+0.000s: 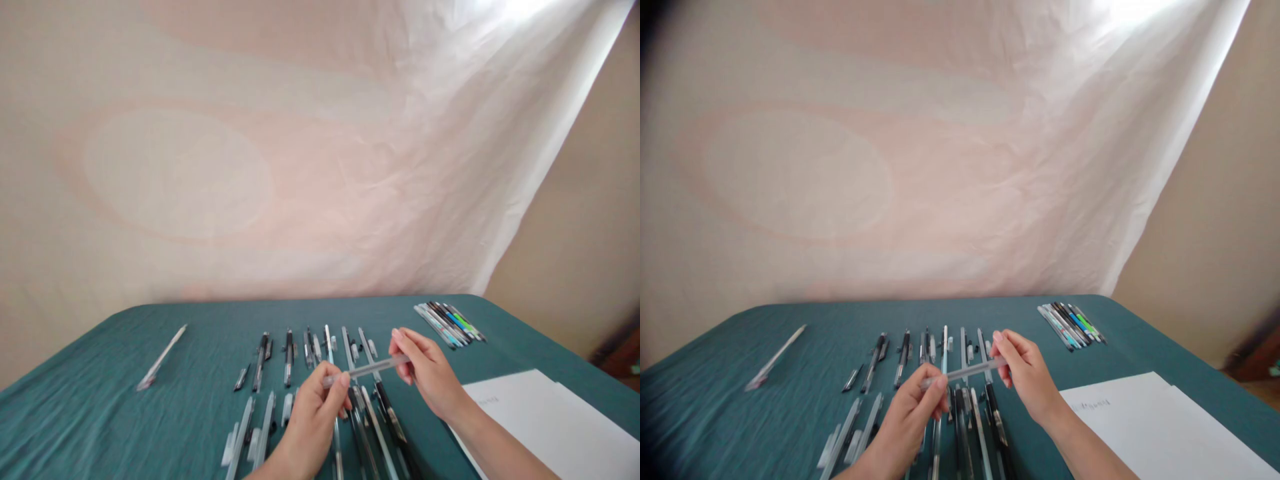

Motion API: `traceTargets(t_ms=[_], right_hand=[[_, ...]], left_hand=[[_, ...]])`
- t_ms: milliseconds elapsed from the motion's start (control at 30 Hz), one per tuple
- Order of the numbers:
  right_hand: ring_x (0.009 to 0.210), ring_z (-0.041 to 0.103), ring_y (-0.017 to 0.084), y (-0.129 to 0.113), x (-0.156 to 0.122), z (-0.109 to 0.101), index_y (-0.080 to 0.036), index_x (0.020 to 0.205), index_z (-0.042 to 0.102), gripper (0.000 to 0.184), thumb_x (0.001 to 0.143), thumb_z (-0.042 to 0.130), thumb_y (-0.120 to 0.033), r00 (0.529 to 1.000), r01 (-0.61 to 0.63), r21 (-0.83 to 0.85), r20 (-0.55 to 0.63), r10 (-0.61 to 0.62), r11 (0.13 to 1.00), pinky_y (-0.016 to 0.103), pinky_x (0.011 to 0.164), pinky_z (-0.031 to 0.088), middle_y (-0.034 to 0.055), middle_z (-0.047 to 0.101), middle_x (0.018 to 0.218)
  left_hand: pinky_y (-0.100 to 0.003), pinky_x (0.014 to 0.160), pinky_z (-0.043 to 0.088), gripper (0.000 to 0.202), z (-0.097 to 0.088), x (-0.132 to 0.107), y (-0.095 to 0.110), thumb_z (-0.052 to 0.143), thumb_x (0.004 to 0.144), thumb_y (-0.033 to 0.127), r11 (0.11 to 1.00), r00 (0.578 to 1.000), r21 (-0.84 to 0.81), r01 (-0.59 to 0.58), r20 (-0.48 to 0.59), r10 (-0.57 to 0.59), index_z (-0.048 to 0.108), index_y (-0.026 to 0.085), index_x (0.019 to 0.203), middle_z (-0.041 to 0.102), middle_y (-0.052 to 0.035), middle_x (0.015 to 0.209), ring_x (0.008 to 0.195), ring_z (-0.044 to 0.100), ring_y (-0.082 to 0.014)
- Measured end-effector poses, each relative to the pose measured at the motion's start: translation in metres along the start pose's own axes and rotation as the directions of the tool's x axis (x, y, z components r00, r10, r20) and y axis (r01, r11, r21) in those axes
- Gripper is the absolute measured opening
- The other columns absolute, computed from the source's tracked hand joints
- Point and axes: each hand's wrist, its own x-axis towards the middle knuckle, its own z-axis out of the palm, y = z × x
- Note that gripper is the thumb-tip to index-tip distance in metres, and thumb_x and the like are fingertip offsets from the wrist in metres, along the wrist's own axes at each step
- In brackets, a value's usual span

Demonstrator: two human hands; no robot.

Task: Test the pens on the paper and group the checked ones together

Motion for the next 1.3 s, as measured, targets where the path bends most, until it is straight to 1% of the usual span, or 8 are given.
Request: traceTargets(t_ms=[67, 133, 300, 533, 767, 967, 1133, 1300], right_hand=[[0.038, 0.038, 0.007, -0.001, -0.001, -0.001, -0.017, 0.063, 0.051, 0.036, 0.085, 0.044, -0.045, 0.999, 0.004, -0.104, 0.039, 0.000, 0.995, 0.018, 0.039, 0.031, -0.0064, 0.042, 0.043], [0.038, 0.039, 0.007, -0.001, -0.002, 0.002, -0.017, 0.063, 0.050, 0.038, 0.086, 0.041, -0.045, 0.999, 0.011, -0.136, 0.046, -0.005, 0.991, 0.018, 0.039, 0.032, -0.0063, 0.041, 0.044], [0.037, 0.037, 0.006, 0.005, -0.007, 0.011, -0.017, 0.063, 0.047, 0.038, 0.088, 0.038, -0.044, 1.000, 0.021, -0.134, 0.022, -0.018, 0.991, 0.017, 0.039, 0.031, -0.0072, 0.040, 0.043], [0.036, 0.035, 0.005, 0.010, -0.011, 0.016, -0.018, 0.061, 0.043, 0.038, 0.089, 0.038, -0.044, 0.999, 0.034, -0.077, -0.006, -0.034, 0.996, 0.017, 0.038, 0.028, -0.0079, 0.037, 0.041], [0.034, 0.034, 0.005, 0.012, -0.012, 0.018, -0.018, 0.061, 0.042, 0.038, 0.088, 0.038, -0.044, 1.000, 0.019, -0.054, -0.009, -0.020, 0.998, 0.017, 0.037, 0.026, -0.0083, 0.037, 0.040], [0.034, 0.035, 0.005, 0.012, -0.013, 0.018, -0.018, 0.060, 0.042, 0.038, 0.088, 0.039, -0.044, 1.000, 0.022, -0.079, 0.001, -0.022, 0.997, 0.017, 0.036, 0.027, -0.0080, 0.038, 0.040], [0.033, 0.034, 0.005, 0.012, -0.012, 0.018, -0.018, 0.060, 0.041, 0.039, 0.088, 0.038, -0.046, 1.000, -0.015, -0.041, 0.022, 0.016, 0.999, 0.016, 0.035, 0.027, -0.0084, 0.036, 0.040], [0.039, 0.040, 0.006, 0.000, -0.002, 0.005, -0.017, 0.065, 0.046, 0.040, 0.088, 0.035, -0.047, 0.988, -0.024, -0.165, 0.145, 0.048, 0.986, 0.017, 0.039, 0.033, -0.0063, 0.042, 0.047]], left_hand=[[-0.022, 0.057, 0.035, 0.026, 0.003, -0.004, 0.002, 0.040, 0.087, 0.040, 0.997, 0.999, 0.080, -0.021, -0.023, 0.023, 0.043, 0.019, 0.071, 0.049, 0.0032, 0.061, 0.057, 0.045, -0.0113], [-0.023, 0.055, 0.034, 0.024, 0.005, -0.006, 0.003, 0.040, 0.087, 0.039, 0.990, 0.998, 0.139, -0.023, -0.056, 0.031, 0.041, 0.019, 0.073, 0.049, 0.0036, 0.060, 0.056, 0.045, -0.0117], [-0.024, 0.055, 0.036, 0.019, 0.006, -0.008, -0.001, 0.040, 0.086, 0.038, 0.984, 0.994, 0.174, -0.030, -0.098, 0.048, 0.037, 0.021, 0.078, 0.050, 0.0038, 0.061, 0.056, 0.048, -0.0132], [-0.025, 0.055, 0.036, 0.017, 0.002, -0.007, -0.005, 0.037, 0.087, 0.037, 0.972, 0.994, 0.230, -0.038, -0.090, 0.061, 0.036, 0.021, 0.079, 0.052, 0.0033, 0.060, 0.055, 0.049, -0.0140], [-0.024, 0.055, 0.036, 0.017, 0.001, -0.008, 0.002, 0.036, 0.087, 0.035, 0.974, 0.998, 0.225, -0.028, -0.056, 0.041, 0.035, 0.022, 0.077, 0.051, 0.0037, 0.060, 0.054, 0.048, -0.0135], [-0.024, 0.055, 0.035, 0.018, -0.001, -0.007, -0.005, 0.036, 0.087, 0.036, 0.970, 0.999, 0.244, -0.014, -0.038, 0.024, 0.035, 0.022, 0.077, 0.051, 0.0038, 0.059, 0.054, 0.048, -0.0137], [-0.025, 0.055, 0.036, 0.018, 0.000, -0.008, -0.004, 0.037, 0.087, 0.037, 0.974, 0.998, 0.225, -0.024, -0.054, 0.037, 0.036, 0.022, 0.078, 0.050, 0.0038, 0.060, 0.054, 0.048, -0.0137], [-0.025, 0.055, 0.038, 0.019, 0.002, -0.006, 0.000, 0.035, 0.088, 0.039, 0.994, 0.998, 0.112, -0.014, -0.056, 0.020, 0.035, 0.022, 0.079, 0.049, 0.0040, 0.060, 0.055, 0.048, -0.0138]])
